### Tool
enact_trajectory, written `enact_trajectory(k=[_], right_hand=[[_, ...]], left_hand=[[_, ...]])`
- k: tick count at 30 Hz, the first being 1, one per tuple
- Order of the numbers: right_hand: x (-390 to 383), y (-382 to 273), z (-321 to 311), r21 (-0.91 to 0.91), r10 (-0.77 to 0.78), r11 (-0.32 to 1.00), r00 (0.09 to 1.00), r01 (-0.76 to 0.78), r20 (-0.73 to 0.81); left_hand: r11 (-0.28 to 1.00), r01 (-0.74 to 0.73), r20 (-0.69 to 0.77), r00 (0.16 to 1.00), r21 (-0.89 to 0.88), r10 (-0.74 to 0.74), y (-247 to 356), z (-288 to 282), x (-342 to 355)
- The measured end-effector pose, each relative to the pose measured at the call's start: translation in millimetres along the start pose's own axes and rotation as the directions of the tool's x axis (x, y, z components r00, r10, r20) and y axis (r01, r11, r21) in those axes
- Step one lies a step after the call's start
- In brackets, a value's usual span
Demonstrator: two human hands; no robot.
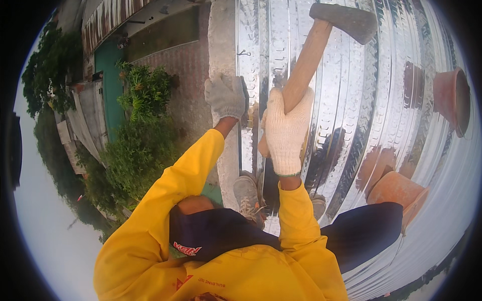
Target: The person is installing metal roof sheets on a corrugated roof. They use a hammer to drive nails into the roof sheets, securing them in place. The person moves along the roof, picking up nails from a bucket and hammering them into the sheets.
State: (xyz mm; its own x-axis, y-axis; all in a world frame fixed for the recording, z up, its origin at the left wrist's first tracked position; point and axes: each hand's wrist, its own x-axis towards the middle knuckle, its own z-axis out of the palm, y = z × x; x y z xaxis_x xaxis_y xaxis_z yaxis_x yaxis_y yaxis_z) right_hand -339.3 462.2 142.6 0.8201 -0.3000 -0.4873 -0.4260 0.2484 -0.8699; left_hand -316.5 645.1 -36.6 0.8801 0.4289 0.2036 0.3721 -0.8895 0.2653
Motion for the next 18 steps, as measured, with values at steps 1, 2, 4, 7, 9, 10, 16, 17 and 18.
enact_trajectory(k=[1,2,4,7,9,10,16,17,18], right_hand=[[3.7,-16.1,-2.2,0.049,-0.039,0.998,0.998,0.042,-0.051],[6.8,-24.2,-0.4,0.103,-0.081,0.991,0.992,0.09,-0.093],[-1.7,4.9,20.3,0.1,-0.076,0.991,0.985,0.092,-0.158],[4.2,112.8,19.6,-0.524,-0.266,0.802,0.957,0.285,0.114],[8.8,90.5,13.5,-0.599,-0.073,0.775,0.97,0.201,0.23],[0.6,69.9,8.9,-0.555,-0.103,0.809,0.976,0.195,0.192],[-17.2,-18.0,19.2,-0.051,-0.107,0.994,0.986,0.102,-0.129],[-11.1,31.9,22.2,-0.129,-0.211,0.972,0.968,0.195,-0.132],[-4.7,83.0,22.2,-0.277,-0.272,0.927,0.962,0.253,-0.03]], left_hand=[[0.998,0.053,0.095,0.994,-0.016,-0.051,11.6,-10.4,1.5],[0.994,0.108,0.176,0.979,-0.023,-0.102,15.1,-15.3,4.2],[0.998,0.066,0.142,0.988,0.001,-0.066,17.5,-11.0,7.6],[0.999,0.046,0.166,0.985,-0.006,-0.045,17.6,-11.4,7.0],[0.999,0.035,0.139,0.99,-0.004,-0.034,9.3,-5.8,12.8],[1.0,0.022,0.115,0.993,0.01,-0.023,1.9,-4.6,1.4],[0.999,0.037,0.107,0.994,-0.003,-0.037,7.5,-5.7,0.4],[0.999,0.043,0.131,0.99,-0.001,-0.042,13.2,-5.6,4.1],[0.999,0.037,0.13,0.991,0.008,-0.037,13.7,-7.2,5.9]])
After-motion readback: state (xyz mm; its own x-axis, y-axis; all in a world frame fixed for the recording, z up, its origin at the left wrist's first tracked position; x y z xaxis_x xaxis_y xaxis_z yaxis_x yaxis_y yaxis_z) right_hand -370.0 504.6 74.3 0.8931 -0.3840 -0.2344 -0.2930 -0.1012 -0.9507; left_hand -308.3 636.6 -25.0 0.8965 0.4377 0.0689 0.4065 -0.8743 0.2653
